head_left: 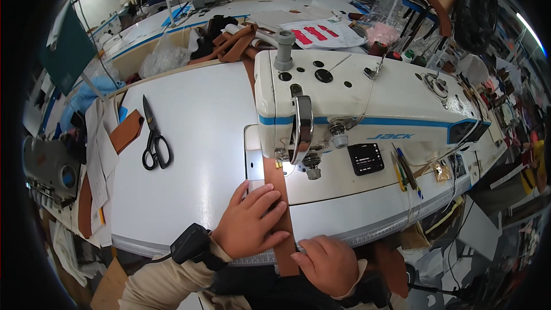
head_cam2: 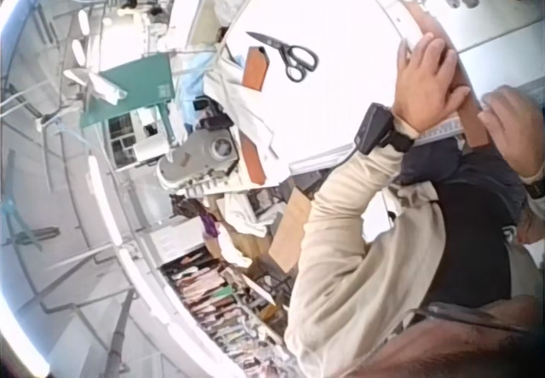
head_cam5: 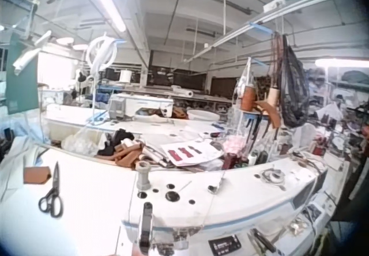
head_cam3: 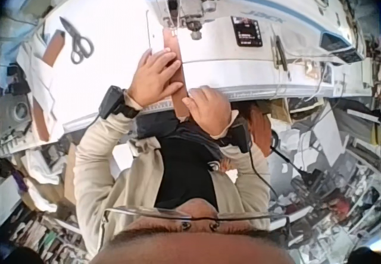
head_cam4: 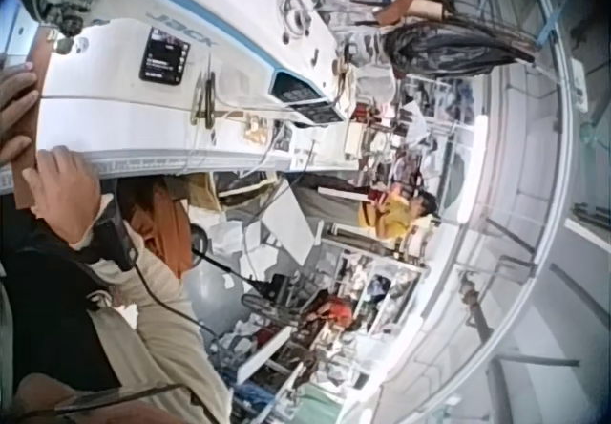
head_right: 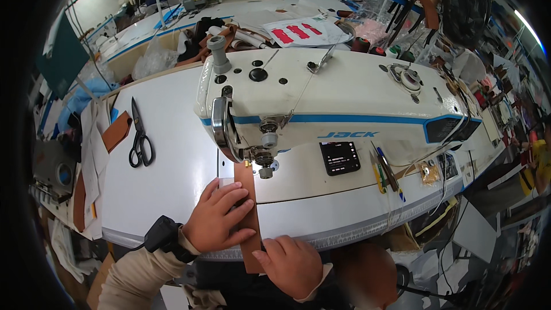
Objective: The person sews a brown fabric strip with a sewing machine, then picks up and cuts a paper pattern with shears. They then return to sewing the brown fabric strip, guiding it through the machine by hand.
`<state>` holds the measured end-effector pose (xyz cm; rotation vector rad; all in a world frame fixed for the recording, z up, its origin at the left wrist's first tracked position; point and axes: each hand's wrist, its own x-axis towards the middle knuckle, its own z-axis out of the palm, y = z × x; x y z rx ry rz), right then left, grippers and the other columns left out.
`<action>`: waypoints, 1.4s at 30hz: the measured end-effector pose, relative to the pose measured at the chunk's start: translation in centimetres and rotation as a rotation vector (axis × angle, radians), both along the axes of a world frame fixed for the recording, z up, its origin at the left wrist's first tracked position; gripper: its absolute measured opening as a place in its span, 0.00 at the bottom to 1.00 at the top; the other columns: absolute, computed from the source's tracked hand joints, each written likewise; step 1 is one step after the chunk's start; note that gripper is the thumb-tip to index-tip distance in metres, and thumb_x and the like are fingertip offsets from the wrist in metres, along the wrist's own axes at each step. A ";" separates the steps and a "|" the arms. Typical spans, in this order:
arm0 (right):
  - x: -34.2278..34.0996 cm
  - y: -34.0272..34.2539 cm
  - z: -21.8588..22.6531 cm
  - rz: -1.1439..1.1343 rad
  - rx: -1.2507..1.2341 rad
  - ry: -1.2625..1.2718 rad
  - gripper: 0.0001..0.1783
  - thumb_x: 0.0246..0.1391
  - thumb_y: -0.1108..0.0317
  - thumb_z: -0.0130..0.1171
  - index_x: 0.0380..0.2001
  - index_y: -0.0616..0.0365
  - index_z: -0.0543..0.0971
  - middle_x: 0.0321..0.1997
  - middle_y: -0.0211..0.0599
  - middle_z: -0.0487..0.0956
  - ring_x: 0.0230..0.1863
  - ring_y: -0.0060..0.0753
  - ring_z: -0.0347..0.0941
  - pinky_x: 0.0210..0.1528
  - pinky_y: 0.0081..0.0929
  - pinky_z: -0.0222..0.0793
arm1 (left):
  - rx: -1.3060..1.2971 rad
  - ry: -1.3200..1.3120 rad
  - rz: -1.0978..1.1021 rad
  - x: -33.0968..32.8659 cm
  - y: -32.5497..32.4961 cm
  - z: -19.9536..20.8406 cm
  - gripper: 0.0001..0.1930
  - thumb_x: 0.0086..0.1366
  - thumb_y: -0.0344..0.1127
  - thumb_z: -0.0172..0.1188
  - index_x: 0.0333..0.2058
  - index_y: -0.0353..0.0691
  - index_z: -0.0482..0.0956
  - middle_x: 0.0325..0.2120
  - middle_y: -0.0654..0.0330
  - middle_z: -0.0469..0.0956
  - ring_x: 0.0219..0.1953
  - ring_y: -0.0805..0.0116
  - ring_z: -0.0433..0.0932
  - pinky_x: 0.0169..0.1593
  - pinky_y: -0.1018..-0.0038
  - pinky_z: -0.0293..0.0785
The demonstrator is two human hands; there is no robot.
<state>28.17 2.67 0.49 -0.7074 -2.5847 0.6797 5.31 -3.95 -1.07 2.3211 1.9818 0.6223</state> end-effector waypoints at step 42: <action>-5.0 6.0 -0.6 0.294 0.154 -0.120 0.26 0.52 0.58 0.68 0.51 0.61 0.82 0.63 0.46 0.77 0.59 0.49 0.73 0.60 0.47 0.67 | -0.064 -0.170 -0.081 -5.2 3.9 0.7 0.22 0.60 0.42 0.68 0.49 0.37 0.80 0.48 0.52 0.75 0.60 0.51 0.72 0.67 0.49 0.63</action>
